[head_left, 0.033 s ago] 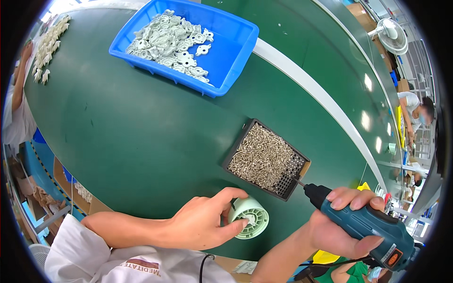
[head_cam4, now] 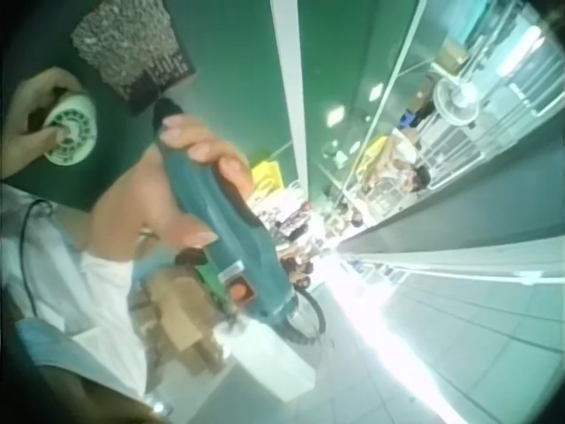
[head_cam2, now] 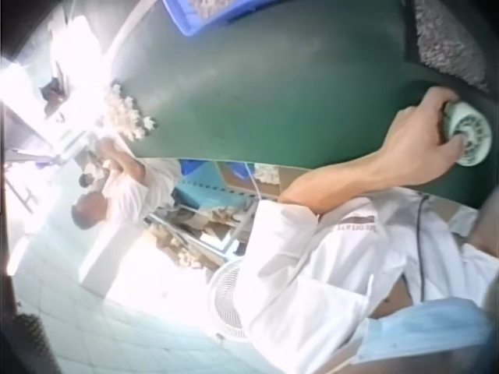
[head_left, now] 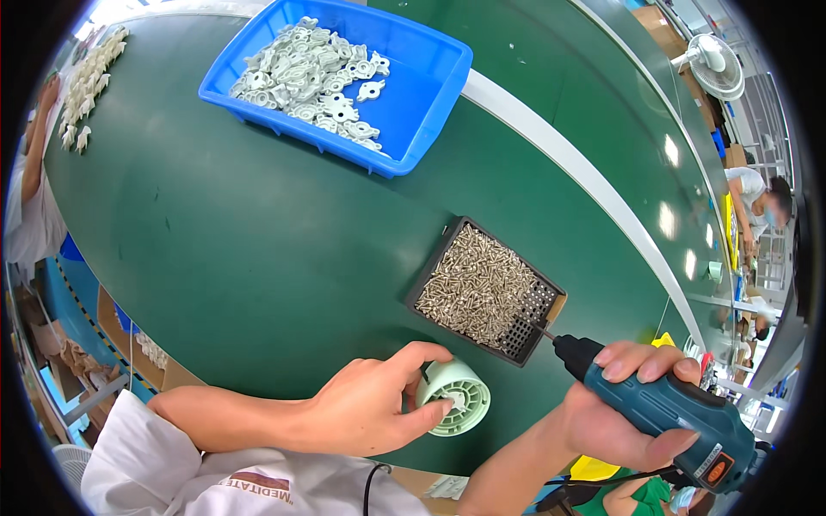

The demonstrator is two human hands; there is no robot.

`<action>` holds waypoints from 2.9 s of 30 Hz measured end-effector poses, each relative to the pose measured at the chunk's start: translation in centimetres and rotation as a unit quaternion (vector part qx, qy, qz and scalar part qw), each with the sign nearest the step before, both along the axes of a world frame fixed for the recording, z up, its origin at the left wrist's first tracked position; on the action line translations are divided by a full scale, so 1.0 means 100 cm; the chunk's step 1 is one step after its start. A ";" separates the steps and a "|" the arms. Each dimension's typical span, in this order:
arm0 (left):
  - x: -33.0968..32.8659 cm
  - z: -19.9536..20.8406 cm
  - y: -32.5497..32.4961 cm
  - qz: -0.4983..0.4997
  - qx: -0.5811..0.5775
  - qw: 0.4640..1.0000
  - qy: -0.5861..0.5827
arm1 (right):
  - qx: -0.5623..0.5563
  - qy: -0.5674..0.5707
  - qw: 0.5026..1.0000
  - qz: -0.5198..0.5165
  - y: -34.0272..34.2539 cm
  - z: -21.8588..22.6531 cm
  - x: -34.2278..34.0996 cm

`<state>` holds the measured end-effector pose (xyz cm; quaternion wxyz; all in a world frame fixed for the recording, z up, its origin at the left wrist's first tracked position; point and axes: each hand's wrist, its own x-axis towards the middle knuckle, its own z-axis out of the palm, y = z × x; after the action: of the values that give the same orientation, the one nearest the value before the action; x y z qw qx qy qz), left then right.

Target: Assembling small electronic components into plastic housings using an electric screwdriver on a factory production line.

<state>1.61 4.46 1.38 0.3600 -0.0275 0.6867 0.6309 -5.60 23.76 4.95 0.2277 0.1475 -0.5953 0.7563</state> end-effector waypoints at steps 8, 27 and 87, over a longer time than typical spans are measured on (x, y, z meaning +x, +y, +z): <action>-0.001 0.001 0.000 -0.004 0.002 1.000 -0.009 | -0.001 -0.013 1.000 -0.017 -0.002 -0.003 -0.004; 0.004 -0.009 0.002 0.006 0.017 1.000 -0.014 | -0.062 0.033 0.993 0.091 -0.018 0.053 0.060; -0.227 0.055 0.010 0.210 -0.003 0.966 0.152 | -0.456 -0.311 0.817 0.169 0.113 -0.070 -0.009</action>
<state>-21.08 5.50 6.90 0.1111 -0.0762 0.7137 0.6874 -6.51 35.08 -2.03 -0.0599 -0.1178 -0.1873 0.9734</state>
